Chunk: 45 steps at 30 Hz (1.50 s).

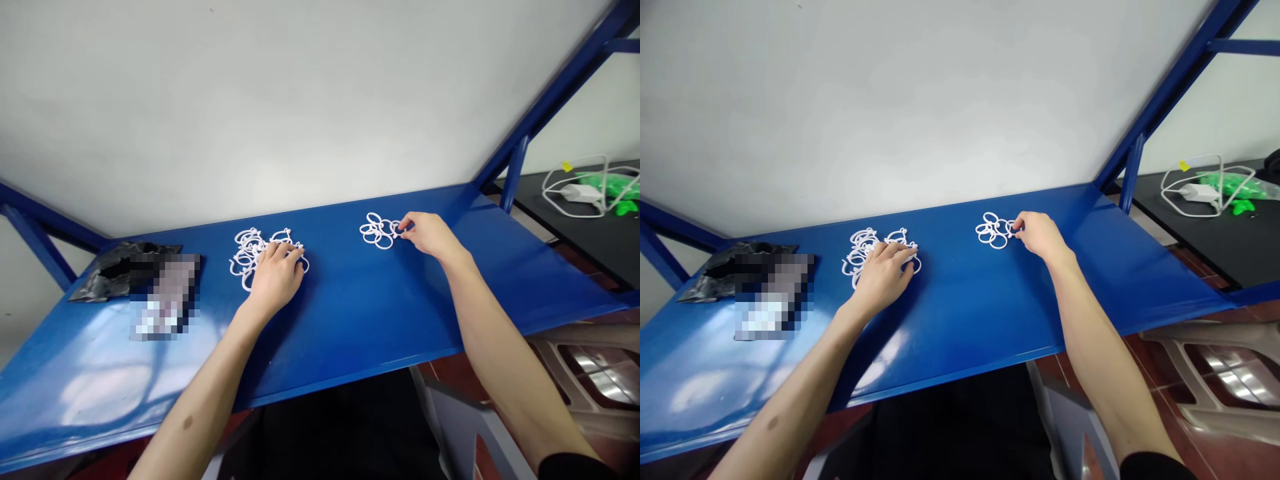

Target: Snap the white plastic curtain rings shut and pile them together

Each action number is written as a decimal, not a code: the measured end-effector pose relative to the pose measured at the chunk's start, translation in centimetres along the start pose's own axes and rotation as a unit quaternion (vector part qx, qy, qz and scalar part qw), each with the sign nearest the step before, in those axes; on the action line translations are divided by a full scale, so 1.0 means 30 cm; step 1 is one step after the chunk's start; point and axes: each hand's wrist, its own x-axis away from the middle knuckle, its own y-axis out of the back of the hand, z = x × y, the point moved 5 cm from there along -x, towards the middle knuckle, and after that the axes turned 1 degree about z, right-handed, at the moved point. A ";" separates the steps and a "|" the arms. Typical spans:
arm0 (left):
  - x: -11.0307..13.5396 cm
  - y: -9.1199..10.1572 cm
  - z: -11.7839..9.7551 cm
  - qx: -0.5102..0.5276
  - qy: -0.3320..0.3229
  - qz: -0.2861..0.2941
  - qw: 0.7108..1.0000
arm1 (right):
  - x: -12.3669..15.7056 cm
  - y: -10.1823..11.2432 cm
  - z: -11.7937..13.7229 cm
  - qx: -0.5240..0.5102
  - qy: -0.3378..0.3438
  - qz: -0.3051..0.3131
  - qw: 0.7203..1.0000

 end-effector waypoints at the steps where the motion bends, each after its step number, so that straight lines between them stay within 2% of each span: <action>1: -0.001 -0.002 0.001 -0.001 0.003 0.000 1.000 | 0.003 0.008 0.002 0.013 0.002 -0.009 1.000; 5: -0.008 -0.009 0.009 0.005 0.014 0.006 1.000 | 0.023 0.042 0.044 0.032 0.031 -0.098 0.994; 7: -0.013 -0.006 0.012 0.020 0.021 0.002 1.000 | 0.046 0.041 0.098 0.007 0.063 -0.146 0.987; 9: -0.015 0.003 0.011 0.041 0.029 -0.014 0.999 | 0.080 0.014 0.179 -0.042 0.126 -0.160 0.978; 11: -0.015 0.015 0.004 0.062 0.029 -0.042 0.997 | 0.126 -0.039 0.277 -0.101 0.212 -0.121 0.964; 13: -0.012 0.028 -0.011 0.080 0.018 -0.073 0.994 | 0.181 -0.105 0.370 -0.140 0.292 -0.051 0.945; 15: -0.008 0.037 -0.030 0.100 0.002 -0.098 0.990 | 0.227 -0.162 0.432 -0.175 0.320 0.014 0.931; 17: -0.004 0.044 -0.051 0.130 -0.010 -0.116 0.985 | 0.255 -0.199 0.461 -0.214 0.316 0.054 0.923; 19: -0.001 0.051 -0.073 0.178 -0.019 -0.122 0.976 | 0.265 -0.216 0.467 -0.257 0.307 0.076 0.913; 21: 0.001 0.059 -0.087 0.243 -0.008 -0.119 0.963 | 0.262 -0.213 0.460 -0.295 0.301 0.071 0.904; 23: 0.001 0.061 -0.084 0.322 0.037 -0.103 0.940 | 0.252 -0.199 0.446 -0.330 0.293 0.045 0.896; 26: 0.003 0.047 -0.070 0.434 0.125 -0.051 0.891 | 0.246 -0.181 0.435 -0.369 0.289 0.021 0.883; 29: 0.011 0.031 -0.073 0.484 0.159 -0.018 0.860 | 0.253 -0.178 0.438 -0.369 0.299 0.019 0.880; 33: 0.030 0.022 -0.092 0.467 0.168 -0.031 0.867 | 0.266 -0.172 0.434 -0.336 0.330 0.001 0.882; 40: 0.038 0.018 -0.118 0.435 0.093 -0.053 0.894 | 0.287 -0.176 0.430 -0.236 0.402 -0.007 0.885; 42: 0.033 0.014 -0.121 0.405 0.073 -0.052 0.910 | 0.282 -0.188 0.434 -0.210 0.389 0.001 0.897; 45: 0.019 0.012 -0.127 0.347 0.035 -0.041 0.936 | 0.254 -0.192 0.434 -0.205 0.334 0.038 0.919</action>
